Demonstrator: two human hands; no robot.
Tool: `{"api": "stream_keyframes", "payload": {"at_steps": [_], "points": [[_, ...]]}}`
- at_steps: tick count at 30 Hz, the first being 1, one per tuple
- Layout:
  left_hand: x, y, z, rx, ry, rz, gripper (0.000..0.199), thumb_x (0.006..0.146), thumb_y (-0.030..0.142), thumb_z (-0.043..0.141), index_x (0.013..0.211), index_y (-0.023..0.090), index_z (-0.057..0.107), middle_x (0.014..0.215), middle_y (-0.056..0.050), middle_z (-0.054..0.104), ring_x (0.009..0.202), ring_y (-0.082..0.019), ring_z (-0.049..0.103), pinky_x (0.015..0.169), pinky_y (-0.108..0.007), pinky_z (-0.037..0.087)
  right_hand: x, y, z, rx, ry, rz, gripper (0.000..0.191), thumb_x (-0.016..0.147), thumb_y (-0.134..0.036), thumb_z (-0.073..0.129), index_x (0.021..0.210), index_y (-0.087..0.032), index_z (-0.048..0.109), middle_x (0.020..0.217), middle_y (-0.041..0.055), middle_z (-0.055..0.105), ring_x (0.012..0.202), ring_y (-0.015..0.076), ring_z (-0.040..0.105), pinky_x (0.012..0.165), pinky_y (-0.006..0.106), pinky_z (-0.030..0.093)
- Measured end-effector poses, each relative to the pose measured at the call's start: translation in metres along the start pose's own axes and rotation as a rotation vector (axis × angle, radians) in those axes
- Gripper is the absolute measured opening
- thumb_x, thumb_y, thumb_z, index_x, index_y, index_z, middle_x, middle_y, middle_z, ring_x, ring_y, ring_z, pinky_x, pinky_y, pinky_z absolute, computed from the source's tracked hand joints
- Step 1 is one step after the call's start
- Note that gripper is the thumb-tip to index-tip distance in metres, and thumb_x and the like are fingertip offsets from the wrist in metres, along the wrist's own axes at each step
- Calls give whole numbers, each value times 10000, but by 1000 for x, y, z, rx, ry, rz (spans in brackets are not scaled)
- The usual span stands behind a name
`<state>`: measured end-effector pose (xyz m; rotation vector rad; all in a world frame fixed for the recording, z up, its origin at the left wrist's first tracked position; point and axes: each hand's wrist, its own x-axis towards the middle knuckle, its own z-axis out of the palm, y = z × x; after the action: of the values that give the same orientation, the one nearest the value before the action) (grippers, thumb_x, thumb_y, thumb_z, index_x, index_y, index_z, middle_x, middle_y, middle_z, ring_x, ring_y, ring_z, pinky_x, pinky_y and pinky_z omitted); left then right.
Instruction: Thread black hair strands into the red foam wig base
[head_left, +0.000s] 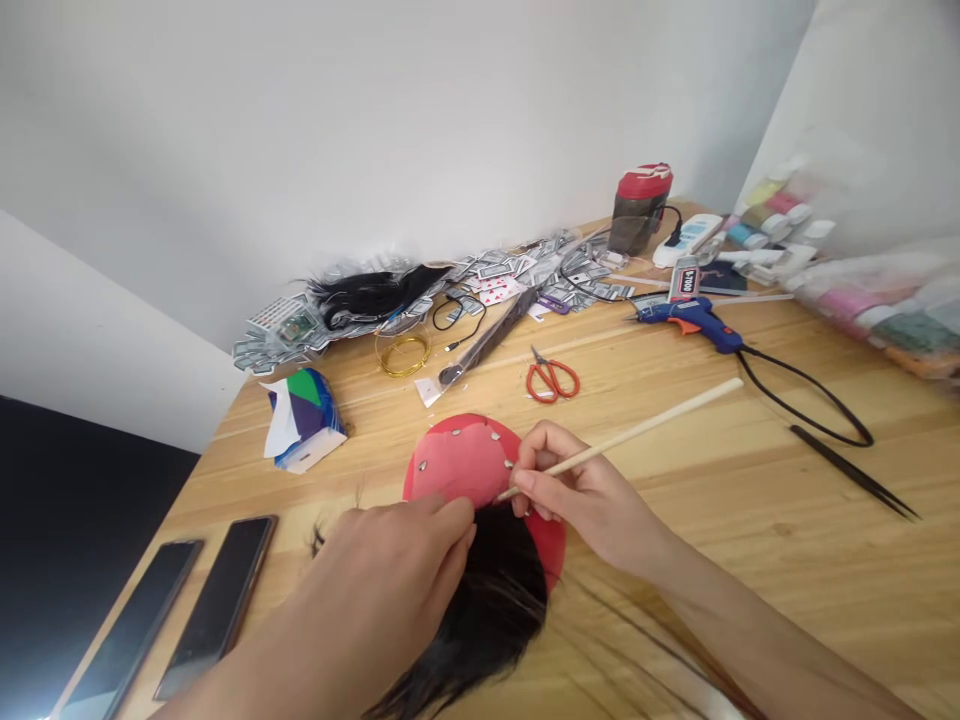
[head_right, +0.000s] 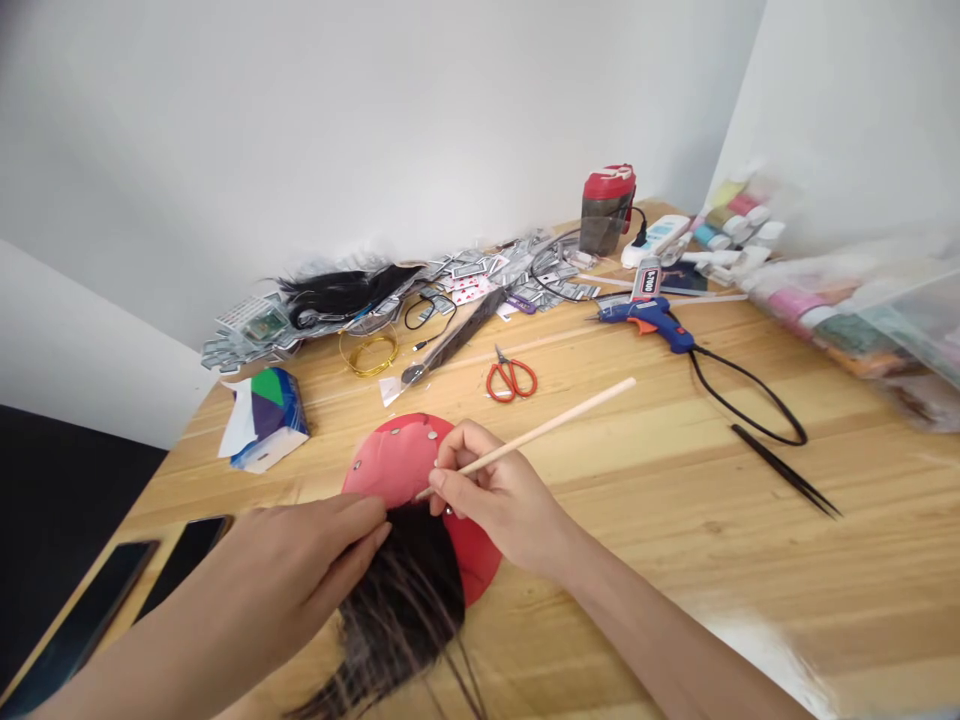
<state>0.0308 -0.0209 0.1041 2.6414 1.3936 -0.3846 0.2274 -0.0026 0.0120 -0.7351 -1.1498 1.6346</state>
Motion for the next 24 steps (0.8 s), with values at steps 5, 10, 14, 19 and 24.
{"api": "stream_keyframes", "payload": {"at_steps": [5, 10, 14, 19, 24], "points": [[-13, -17, 8, -195, 158, 156, 344, 1037, 181, 322, 780, 222, 547, 850, -16, 635, 606, -124, 612, 544, -239, 425, 0, -2, 1, 16, 33, 24, 402, 872, -519, 764, 828, -199, 526, 637, -45, 628, 541, 90, 496, 540, 222, 364], [-14, -32, 23, -510, 340, 354, 279, 999, 93, 431, 795, 208, 585, 1284, -102, 692, 992, -159, 725, 813, -224, 576, 0, -4, 0, 4, 32, 50, 404, 871, -521, 768, 840, -196, 530, 644, -43, 634, 543, 87, 486, 535, 217, 354], [-7, -40, 39, -814, 309, 435, 261, 1010, 80, 465, 1026, 234, 675, 1279, -64, 746, 1137, -184, 727, 948, -232, 566, 0, 3, -3, 23, 31, 67, 416, 865, -540, 775, 840, -202, 534, 656, -33, 646, 547, 94, 494, 531, 225, 345], [-1, -45, 57, -1034, 318, 321, 264, 1054, 189, 484, 1141, 304, 705, 1088, 16, 783, 1009, -123, 739, 891, -147, 518, -4, 7, -7, 4, 17, 43, 329, 918, -461, 752, 849, -208, 553, 751, -8, 685, 622, 111, 546, 589, 240, 385], [-2, -45, 68, -1168, 361, 232, 253, 1062, 273, 490, 979, 263, 728, 906, 2, 751, 829, -121, 703, 771, -163, 509, -8, 2, -7, -13, -21, 31, 283, 947, -401, 731, 835, -209, 555, 811, -1, 653, 739, 139, 577, 674, 261, 418]]}}
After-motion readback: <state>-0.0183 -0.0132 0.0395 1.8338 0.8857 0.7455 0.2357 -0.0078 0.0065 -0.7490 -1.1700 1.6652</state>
